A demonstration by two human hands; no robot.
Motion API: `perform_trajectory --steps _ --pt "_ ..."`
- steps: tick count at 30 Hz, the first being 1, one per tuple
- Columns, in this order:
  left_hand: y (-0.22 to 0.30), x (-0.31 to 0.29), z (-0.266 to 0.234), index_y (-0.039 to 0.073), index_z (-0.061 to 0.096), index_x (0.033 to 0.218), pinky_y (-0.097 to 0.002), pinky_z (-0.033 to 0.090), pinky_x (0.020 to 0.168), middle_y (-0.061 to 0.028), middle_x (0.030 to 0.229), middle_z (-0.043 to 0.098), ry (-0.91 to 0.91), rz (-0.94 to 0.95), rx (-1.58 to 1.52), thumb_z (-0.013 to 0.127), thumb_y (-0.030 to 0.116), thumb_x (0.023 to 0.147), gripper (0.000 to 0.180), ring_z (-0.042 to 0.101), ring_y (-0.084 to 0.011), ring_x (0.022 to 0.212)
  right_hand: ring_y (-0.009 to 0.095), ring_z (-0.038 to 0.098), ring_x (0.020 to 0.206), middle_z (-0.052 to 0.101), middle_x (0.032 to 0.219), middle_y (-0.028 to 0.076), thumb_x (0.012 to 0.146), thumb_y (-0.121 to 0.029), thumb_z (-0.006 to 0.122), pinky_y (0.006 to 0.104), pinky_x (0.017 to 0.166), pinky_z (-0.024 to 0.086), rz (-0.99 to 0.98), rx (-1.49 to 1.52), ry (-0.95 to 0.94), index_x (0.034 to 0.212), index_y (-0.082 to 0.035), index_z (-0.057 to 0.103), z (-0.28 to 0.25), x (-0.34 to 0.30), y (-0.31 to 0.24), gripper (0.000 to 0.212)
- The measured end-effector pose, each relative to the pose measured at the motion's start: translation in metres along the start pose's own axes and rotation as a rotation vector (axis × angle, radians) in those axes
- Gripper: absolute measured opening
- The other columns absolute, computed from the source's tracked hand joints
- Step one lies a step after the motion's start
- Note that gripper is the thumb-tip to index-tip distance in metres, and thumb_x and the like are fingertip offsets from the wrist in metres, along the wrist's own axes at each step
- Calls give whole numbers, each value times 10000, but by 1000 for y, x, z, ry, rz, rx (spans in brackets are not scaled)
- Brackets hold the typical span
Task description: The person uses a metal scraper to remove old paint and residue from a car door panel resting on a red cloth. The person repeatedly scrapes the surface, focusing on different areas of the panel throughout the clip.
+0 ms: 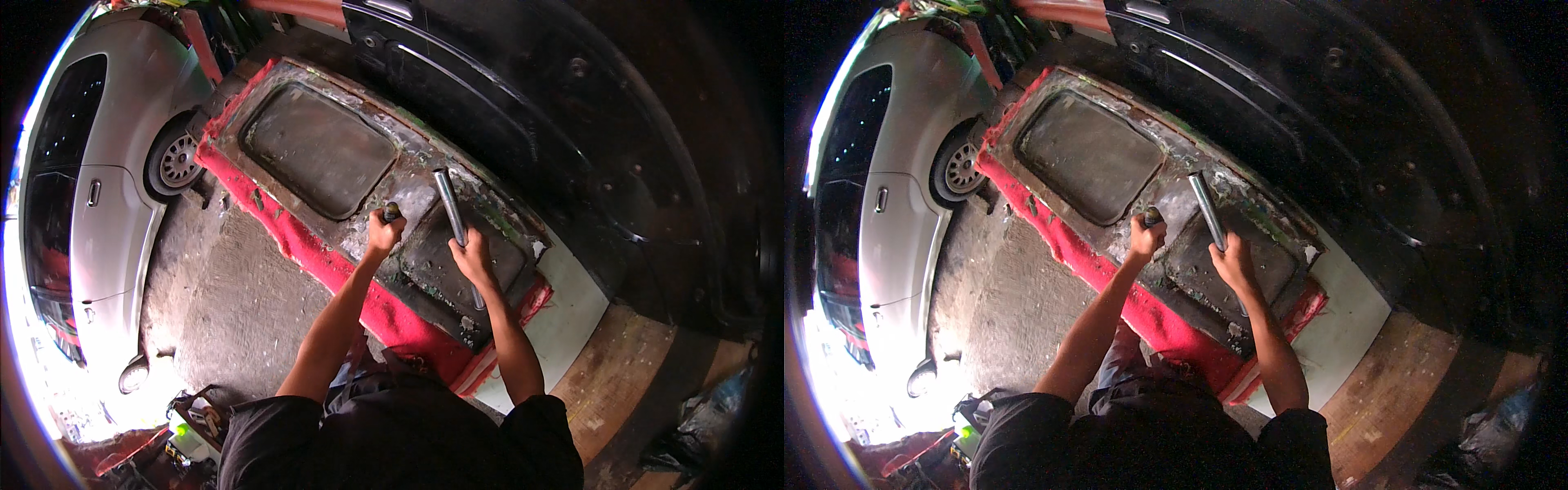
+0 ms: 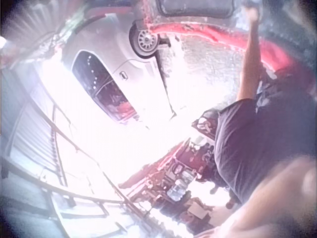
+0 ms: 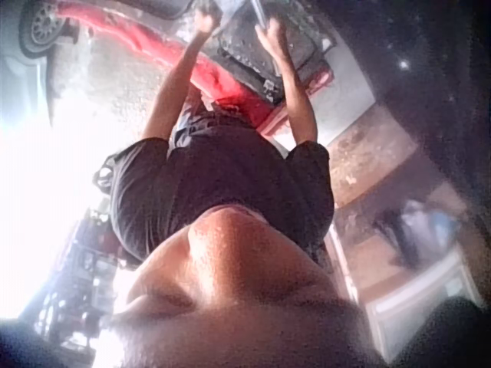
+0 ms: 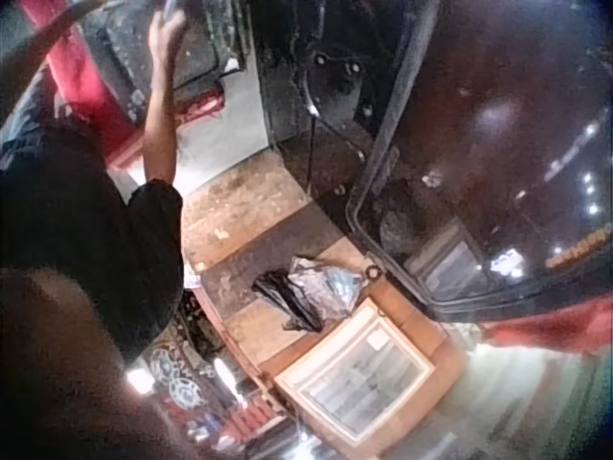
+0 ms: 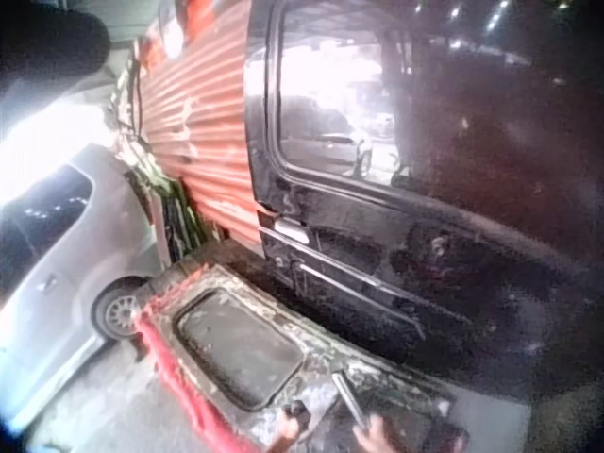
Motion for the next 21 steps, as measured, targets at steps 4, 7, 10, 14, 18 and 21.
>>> perform_trajectory --steps 4,7,10,14,18,21 --pt "7 -10 -19 47 483 609 -282 334 367 -25 519 489 214 58 -149 576 33 738 159 435 -123 384 361 565 594 528 635 170 782 -119 646 437 553 428 13 7 -74 833 14 550 10 2 -19 172" --pt "7 -12 -20 48 485 622 -277 343 380 -15 529 489 251 62 -198 585 41 748 161 440 -112 402 369 586 633 553 668 182 783 -117 641 439 574 443 -36 -13 -183 884 9 570 18 19 -24 176" --pt "0 -9 -12 65 488 616 -274 344 401 11 529 477 196 58 -105 591 57 730 154 435 -94 423 385 610 691 586 719 200 782 -111 642 442 610 467 -106 -61 -215 937 4 587 22 48 -37 201" --pt "-8 -2 -13 47 475 599 -291 325 415 22 521 458 149 101 70 604 88 700 169 411 -83 445 342 614 686 594 712 185 789 -116 631 426 614 468 -193 -74 -147 862 13 547 10 88 -81 171" --pt "-6 -1 -10 36 457 577 -305 324 438 19 511 446 170 68 92 613 117 674 202 403 -90 468 417 638 855 647 862 244 811 -146 665 480 685 507 -208 -641 -558 953 -22 570 21 84 -92 211" --pt "-4 -1 -12 35 450 574 -304 322 447 23 511 435 179 66 102 610 119 673 206 398 -90 477 415 650 806 665 847 209 801 -148 669 487 689 522 -216 -492 -512 961 -43 586 16 98 -86 208"
Point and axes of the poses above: each hand's wrist, its own x-axis towards the middle knuckle, its own z-axis out of the palm, y = z × x, the point moved 4 cm from there along x, towards the middle knuckle
